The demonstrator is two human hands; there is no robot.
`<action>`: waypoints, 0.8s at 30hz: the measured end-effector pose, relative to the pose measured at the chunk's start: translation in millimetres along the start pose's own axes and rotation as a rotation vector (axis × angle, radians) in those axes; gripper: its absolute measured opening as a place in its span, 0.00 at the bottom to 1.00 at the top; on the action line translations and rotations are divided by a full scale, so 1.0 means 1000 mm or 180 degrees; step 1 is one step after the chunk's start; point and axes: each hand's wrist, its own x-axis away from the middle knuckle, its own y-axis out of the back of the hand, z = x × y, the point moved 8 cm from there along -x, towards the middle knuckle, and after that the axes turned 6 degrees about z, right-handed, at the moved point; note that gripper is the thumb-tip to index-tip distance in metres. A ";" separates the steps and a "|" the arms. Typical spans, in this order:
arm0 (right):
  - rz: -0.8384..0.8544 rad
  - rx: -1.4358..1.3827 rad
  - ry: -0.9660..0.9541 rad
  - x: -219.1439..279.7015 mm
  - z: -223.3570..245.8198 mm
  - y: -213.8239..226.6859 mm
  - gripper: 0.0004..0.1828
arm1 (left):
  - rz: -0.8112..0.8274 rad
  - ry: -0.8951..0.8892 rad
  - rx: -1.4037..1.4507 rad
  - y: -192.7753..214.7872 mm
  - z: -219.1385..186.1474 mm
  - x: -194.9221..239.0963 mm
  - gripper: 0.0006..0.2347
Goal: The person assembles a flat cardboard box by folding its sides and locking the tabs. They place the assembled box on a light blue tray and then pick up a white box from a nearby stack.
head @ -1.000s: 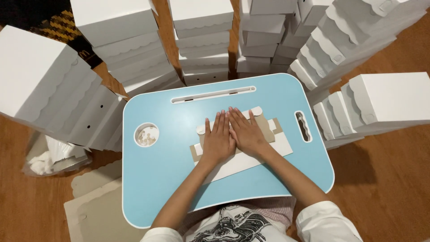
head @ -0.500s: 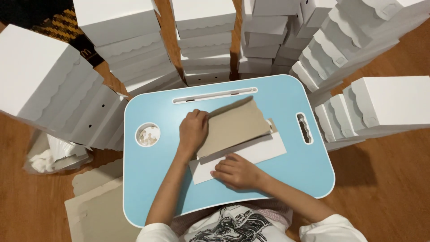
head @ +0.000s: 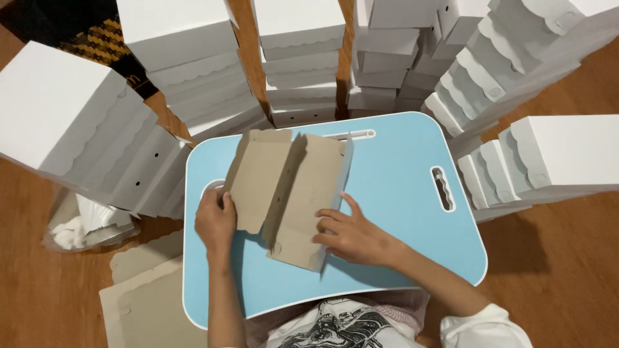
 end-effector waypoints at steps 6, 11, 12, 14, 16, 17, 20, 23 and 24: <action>0.0160 0.0367 -0.0784 0.077 -0.064 -0.013 0.06 | -0.0145 0.0099 -0.0378 0.022 0.021 0.026 0.08; 0.0726 0.0051 -0.1186 0.094 -0.073 -0.032 0.15 | -0.0431 -0.0421 -0.0826 0.043 -0.021 0.049 0.22; 0.0832 -0.0104 -0.1226 0.095 -0.073 -0.035 0.26 | -0.0647 -0.0741 -0.0989 0.050 -0.040 0.056 0.29; 0.0961 -0.0212 -0.1203 0.086 -0.067 -0.036 0.34 | -0.0701 -0.1190 -0.1046 0.039 -0.068 0.068 0.25; 0.1089 -0.0334 -0.1164 0.081 -0.066 -0.044 0.43 | -0.0752 -0.1630 -0.1117 0.027 -0.102 0.088 0.22; 0.0964 -0.0420 -0.1094 0.079 -0.069 -0.047 0.42 | -0.0455 -0.2073 -0.0852 0.013 -0.126 0.102 0.22; 0.0407 -0.0755 -0.0956 0.076 -0.087 -0.047 0.23 | 0.0280 -0.2785 -0.0484 -0.028 -0.167 0.132 0.23; -0.0567 -0.1664 -0.1144 0.082 -0.115 -0.041 0.06 | 0.1273 -0.2995 -0.0542 -0.081 -0.172 0.143 0.34; -0.1120 -0.2325 -0.1340 0.087 -0.133 -0.039 0.04 | 0.1797 -0.2891 -0.0721 -0.104 -0.167 0.142 0.43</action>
